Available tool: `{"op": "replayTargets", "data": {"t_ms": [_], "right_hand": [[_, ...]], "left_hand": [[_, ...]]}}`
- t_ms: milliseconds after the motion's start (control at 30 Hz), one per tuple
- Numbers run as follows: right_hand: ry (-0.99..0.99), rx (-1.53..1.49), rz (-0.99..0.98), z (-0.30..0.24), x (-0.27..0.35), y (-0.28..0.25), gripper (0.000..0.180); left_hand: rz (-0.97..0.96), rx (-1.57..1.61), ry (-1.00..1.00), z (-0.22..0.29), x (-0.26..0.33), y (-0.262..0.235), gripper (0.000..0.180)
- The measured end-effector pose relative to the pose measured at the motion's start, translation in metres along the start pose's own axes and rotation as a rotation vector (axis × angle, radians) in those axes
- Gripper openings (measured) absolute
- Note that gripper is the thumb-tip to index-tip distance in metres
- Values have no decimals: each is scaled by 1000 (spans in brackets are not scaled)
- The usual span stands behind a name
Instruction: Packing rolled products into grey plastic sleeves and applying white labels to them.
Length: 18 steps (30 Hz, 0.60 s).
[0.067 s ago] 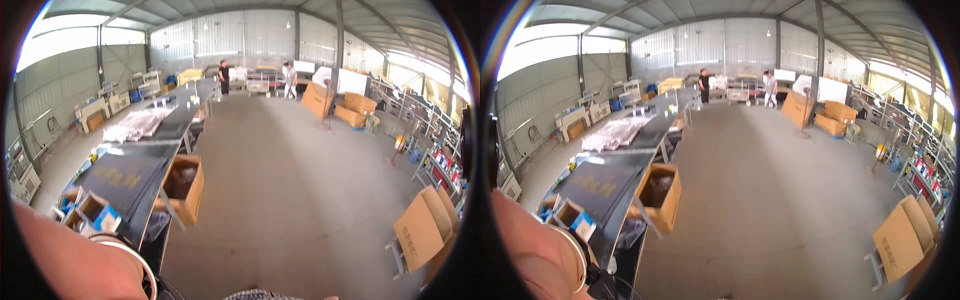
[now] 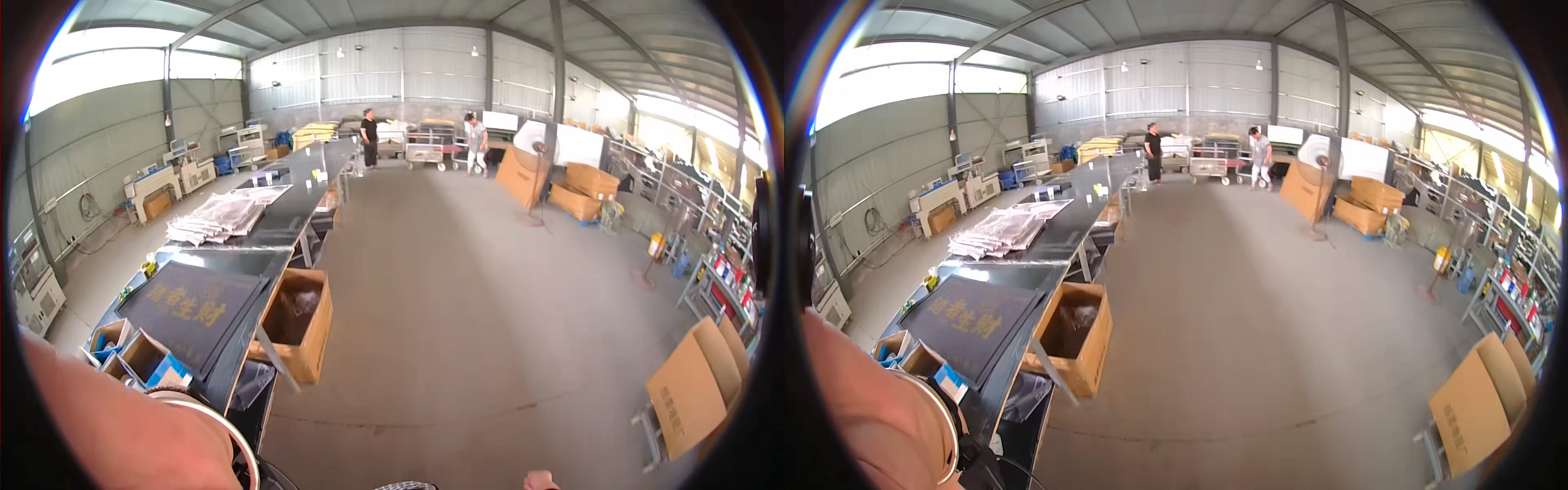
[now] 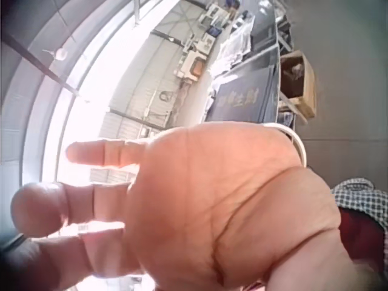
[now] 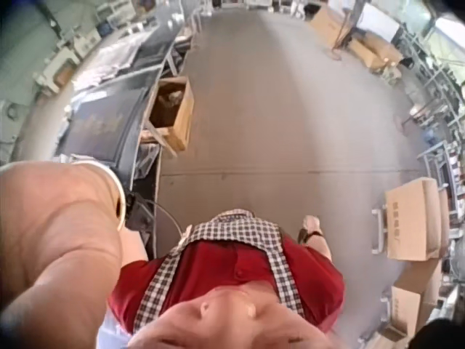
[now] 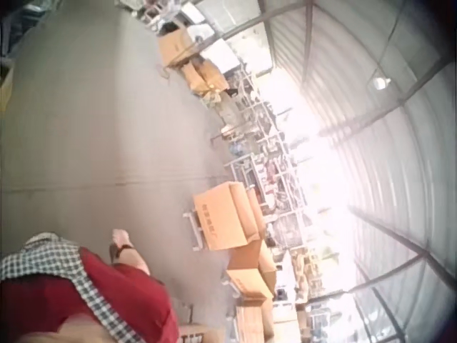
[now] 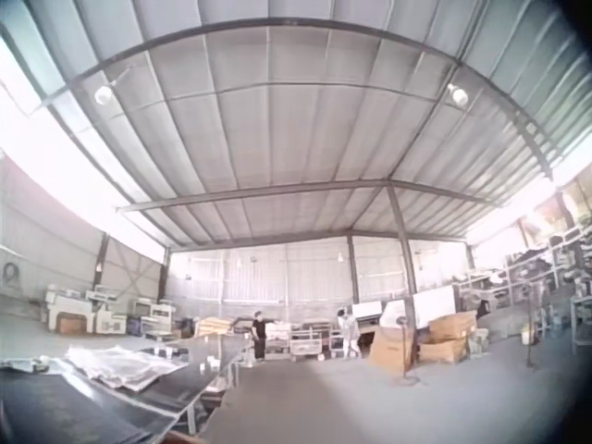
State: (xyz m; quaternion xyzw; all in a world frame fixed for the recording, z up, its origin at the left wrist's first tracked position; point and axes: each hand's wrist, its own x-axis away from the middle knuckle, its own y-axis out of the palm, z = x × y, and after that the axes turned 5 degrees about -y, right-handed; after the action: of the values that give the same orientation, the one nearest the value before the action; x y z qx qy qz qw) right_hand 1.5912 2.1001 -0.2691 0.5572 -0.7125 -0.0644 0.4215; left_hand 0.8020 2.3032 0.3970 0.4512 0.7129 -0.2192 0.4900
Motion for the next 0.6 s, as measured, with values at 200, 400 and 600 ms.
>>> {"op": "replayTargets", "data": {"t_ms": [200, 400, 600], "right_hand": [[-335, 590, 564, -135, -147, 301, 17], [-68, 945, 312, -170, -295, 278, 23], [367, 2191, 41, -206, -370, 278, 32]], "left_hand": [[-61, 41, 33, -64, 70, 109, 74], [-55, 13, -16, -210, 165, 195, 73], [-161, 45, -186, -353, 217, 330, 73]]}}
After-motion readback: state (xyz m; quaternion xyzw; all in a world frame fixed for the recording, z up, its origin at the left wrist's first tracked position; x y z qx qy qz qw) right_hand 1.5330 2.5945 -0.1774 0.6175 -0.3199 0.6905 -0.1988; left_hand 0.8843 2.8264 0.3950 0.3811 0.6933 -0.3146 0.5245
